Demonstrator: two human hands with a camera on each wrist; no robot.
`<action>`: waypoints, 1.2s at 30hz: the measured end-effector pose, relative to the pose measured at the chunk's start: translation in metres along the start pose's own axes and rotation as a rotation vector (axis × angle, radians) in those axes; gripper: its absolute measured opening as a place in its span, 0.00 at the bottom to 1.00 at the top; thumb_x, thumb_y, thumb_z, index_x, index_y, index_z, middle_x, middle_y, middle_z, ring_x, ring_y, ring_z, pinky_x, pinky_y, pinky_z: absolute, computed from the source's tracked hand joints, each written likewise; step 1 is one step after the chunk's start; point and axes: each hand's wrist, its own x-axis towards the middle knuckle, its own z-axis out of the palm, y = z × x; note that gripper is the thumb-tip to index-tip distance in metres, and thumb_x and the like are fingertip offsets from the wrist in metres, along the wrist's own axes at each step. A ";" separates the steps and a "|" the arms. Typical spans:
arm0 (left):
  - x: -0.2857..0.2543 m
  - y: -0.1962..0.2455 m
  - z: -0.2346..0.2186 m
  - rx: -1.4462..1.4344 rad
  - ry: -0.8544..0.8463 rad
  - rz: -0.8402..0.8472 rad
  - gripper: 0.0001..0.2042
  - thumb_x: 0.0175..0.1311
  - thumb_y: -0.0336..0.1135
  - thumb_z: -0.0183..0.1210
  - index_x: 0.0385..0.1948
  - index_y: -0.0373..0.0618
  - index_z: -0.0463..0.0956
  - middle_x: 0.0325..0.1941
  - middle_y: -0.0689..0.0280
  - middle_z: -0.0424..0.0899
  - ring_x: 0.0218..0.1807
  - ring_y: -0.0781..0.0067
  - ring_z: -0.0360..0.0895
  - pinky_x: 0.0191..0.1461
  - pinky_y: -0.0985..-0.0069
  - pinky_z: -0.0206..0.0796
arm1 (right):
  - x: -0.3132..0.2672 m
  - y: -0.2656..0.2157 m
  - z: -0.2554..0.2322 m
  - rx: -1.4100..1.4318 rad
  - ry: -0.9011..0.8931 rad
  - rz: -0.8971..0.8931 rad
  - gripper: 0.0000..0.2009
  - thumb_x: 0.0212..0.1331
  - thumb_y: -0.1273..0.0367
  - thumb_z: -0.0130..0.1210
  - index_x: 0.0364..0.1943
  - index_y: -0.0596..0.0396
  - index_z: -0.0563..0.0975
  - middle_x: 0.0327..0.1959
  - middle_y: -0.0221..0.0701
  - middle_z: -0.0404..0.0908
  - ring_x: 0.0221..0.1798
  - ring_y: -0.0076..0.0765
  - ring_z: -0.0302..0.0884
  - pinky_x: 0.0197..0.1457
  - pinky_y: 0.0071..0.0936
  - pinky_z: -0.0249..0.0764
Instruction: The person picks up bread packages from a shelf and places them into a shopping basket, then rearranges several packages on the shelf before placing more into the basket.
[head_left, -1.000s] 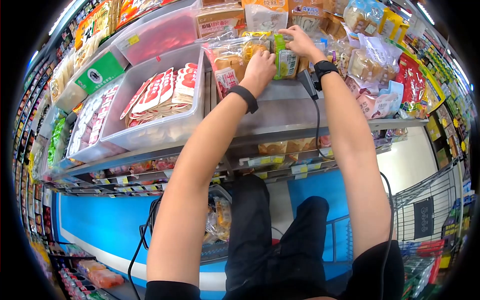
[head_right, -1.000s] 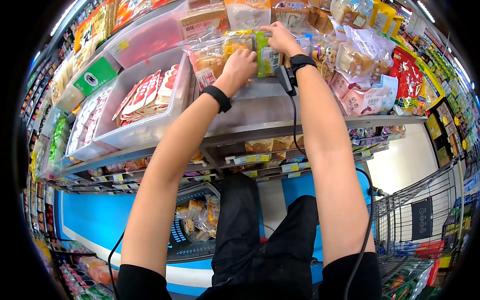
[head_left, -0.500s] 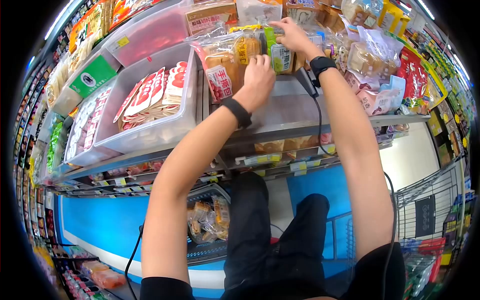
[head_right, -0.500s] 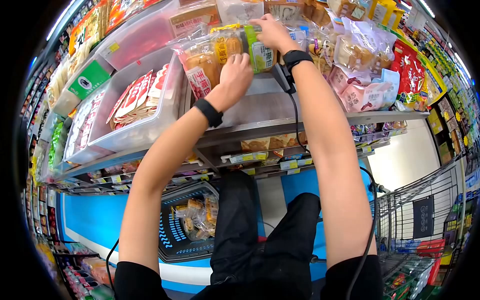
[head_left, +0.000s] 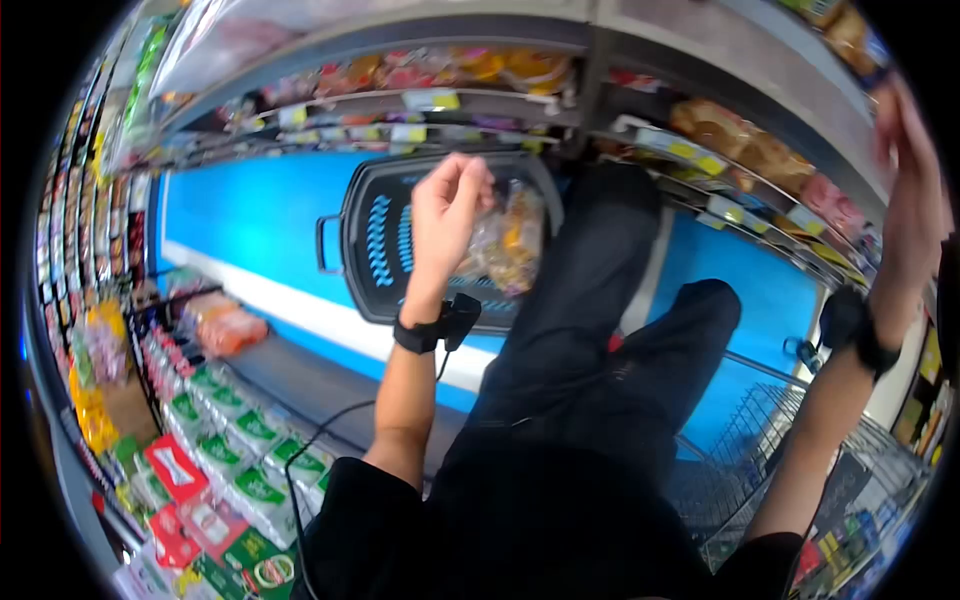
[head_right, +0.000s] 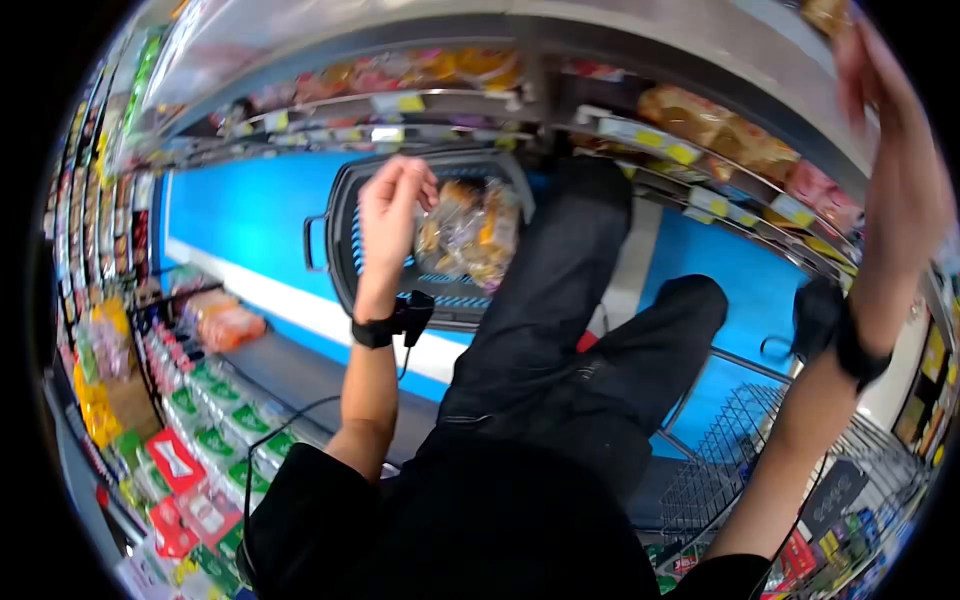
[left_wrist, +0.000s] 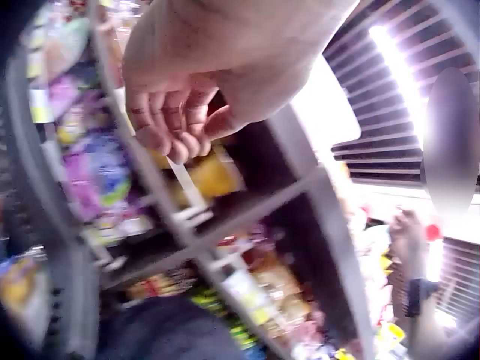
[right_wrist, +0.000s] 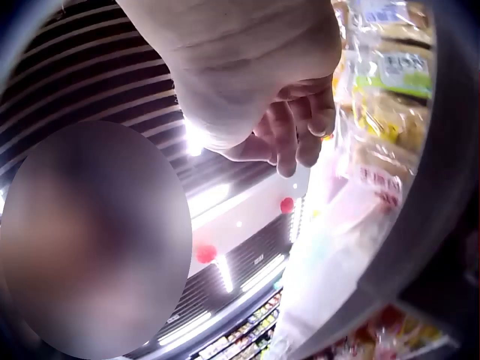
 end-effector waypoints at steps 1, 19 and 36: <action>-0.016 -0.105 -0.029 0.232 0.015 -0.200 0.08 0.69 0.32 0.52 0.33 0.39 0.77 0.24 0.71 0.77 0.26 0.83 0.72 0.29 0.83 0.64 | -0.020 -0.020 0.028 0.194 -0.040 0.265 0.11 0.66 0.68 0.49 0.42 0.62 0.77 0.31 0.33 0.80 0.33 0.24 0.77 0.35 0.21 0.73; 0.010 -0.272 -0.038 0.940 -0.645 -0.319 0.26 0.43 0.43 0.72 0.48 0.49 0.78 0.54 0.56 0.79 0.60 0.51 0.71 0.62 0.62 0.64 | -0.124 -0.001 0.194 0.225 -0.741 0.698 0.07 0.61 0.69 0.55 0.32 0.61 0.75 0.24 0.29 0.74 0.22 0.21 0.65 0.27 0.20 0.62; -0.032 -0.047 -0.057 0.724 -0.406 0.190 0.07 0.59 0.36 0.62 0.30 0.42 0.78 0.29 0.60 0.77 0.33 0.53 0.77 0.34 0.65 0.68 | -0.120 -0.006 0.208 0.398 -0.524 0.552 0.07 0.53 0.71 0.64 0.33 0.58 0.78 0.28 0.27 0.79 0.26 0.19 0.71 0.29 0.19 0.65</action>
